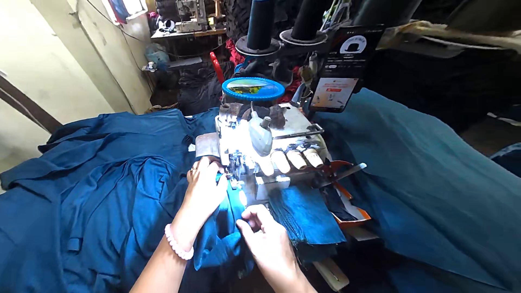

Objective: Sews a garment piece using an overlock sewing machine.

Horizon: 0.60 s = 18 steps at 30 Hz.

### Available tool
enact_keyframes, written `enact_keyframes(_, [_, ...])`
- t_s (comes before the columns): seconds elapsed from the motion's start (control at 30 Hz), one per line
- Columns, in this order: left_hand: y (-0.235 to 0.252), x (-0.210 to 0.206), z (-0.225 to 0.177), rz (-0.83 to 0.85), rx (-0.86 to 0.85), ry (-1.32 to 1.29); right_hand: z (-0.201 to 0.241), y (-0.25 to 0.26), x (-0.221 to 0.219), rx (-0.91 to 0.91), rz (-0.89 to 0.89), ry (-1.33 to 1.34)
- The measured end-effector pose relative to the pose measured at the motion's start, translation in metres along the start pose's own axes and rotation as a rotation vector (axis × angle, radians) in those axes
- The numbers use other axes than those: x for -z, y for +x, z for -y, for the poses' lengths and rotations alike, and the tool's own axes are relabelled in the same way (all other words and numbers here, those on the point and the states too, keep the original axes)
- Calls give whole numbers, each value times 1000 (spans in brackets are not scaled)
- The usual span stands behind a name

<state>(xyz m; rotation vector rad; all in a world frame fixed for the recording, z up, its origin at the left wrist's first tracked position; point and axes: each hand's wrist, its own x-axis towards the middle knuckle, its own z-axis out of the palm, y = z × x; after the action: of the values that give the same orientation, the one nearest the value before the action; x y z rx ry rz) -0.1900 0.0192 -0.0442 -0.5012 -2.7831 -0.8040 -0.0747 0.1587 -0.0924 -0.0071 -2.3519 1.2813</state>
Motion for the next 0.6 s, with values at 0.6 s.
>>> enact_keyframes(0.6, [-141,28,39,-170,-432,-52,18,35,23,437,83,-341])
